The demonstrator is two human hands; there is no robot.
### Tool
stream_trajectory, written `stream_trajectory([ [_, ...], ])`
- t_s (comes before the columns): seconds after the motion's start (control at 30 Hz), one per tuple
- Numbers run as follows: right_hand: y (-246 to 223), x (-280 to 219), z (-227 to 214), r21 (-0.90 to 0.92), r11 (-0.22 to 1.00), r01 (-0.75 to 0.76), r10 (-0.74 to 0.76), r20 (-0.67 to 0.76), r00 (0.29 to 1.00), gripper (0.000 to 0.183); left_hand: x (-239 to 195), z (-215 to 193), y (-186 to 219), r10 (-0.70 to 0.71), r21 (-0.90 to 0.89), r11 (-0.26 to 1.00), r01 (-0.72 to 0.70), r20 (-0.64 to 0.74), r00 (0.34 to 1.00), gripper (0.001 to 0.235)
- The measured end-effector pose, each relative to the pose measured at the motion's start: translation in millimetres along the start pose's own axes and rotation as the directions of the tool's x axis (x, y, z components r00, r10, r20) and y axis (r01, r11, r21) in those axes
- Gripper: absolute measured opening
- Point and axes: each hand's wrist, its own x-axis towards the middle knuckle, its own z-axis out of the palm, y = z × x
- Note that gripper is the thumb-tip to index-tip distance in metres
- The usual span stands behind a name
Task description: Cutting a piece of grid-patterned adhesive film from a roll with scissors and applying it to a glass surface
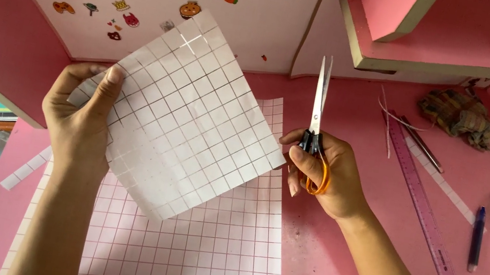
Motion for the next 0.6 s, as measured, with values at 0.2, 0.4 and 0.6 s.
stream_trajectory([
  [0.2, 11.9, 4.2, 8.5, 0.007, 0.991, 0.135, -0.134, -0.078, 0.988, 0.026, 19.2, -8.3, -33.3, 0.129, -0.051, 0.99, -0.132, -0.049, 0.99, 0.014],
  [0.4, 29.9, 13.9, 8.1, -0.021, 0.991, 0.129, -0.13, -0.311, 0.942, 0.023, -6.4, 0.8, 4.4, 0.005, -0.208, 0.978, 0.018, 0.11, 0.994, 0.025],
  [0.6, 34.1, 15.2, 20.8, -0.072, 0.981, 0.182, -0.196, -0.379, 0.904, 0.02, -11.5, -10.3, 14.1, -0.081, 0.067, 0.996, 0.055, 0.491, 0.868, 0.047],
])
